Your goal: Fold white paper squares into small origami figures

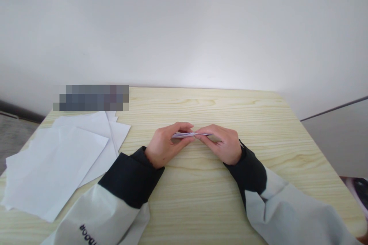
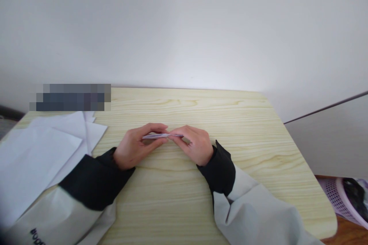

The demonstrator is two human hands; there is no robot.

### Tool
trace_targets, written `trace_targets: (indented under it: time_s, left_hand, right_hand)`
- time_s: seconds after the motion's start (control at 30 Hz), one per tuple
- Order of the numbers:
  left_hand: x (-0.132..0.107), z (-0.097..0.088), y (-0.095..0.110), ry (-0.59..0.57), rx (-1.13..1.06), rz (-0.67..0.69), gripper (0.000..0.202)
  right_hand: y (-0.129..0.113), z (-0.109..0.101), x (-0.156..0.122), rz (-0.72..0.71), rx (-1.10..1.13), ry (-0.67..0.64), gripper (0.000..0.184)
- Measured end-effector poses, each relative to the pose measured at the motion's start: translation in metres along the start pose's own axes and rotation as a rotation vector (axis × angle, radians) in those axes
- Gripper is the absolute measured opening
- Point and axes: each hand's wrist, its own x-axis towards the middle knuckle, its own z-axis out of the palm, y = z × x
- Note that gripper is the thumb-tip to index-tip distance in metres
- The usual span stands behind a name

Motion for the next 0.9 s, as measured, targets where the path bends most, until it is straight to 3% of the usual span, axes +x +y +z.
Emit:
trace_targets:
  time_s: [0.1,0.3,0.53,0.9]
  left_hand:
    - [0.001,-0.001,0.001,-0.043,0.006,0.024,0.015]
    - [0.002,-0.001,0.004,-0.004,0.013,-0.005,0.013]
    - [0.001,-0.001,0.007,-0.011,-0.018,-0.108,0.015]
    - [0.003,-0.008,-0.005,-0.203,-0.534,-0.427,0.034]
  right_hand:
    - [0.0,0.0,-0.001,-0.009,0.002,-0.001,0.005]
    - [-0.001,-0.001,0.0,0.034,0.031,-0.023,0.004]
    - [-0.002,-0.002,0.002,0.116,0.083,-0.035,0.006]
    - [0.003,0.001,0.0,0.44,0.412,-0.055,0.01]
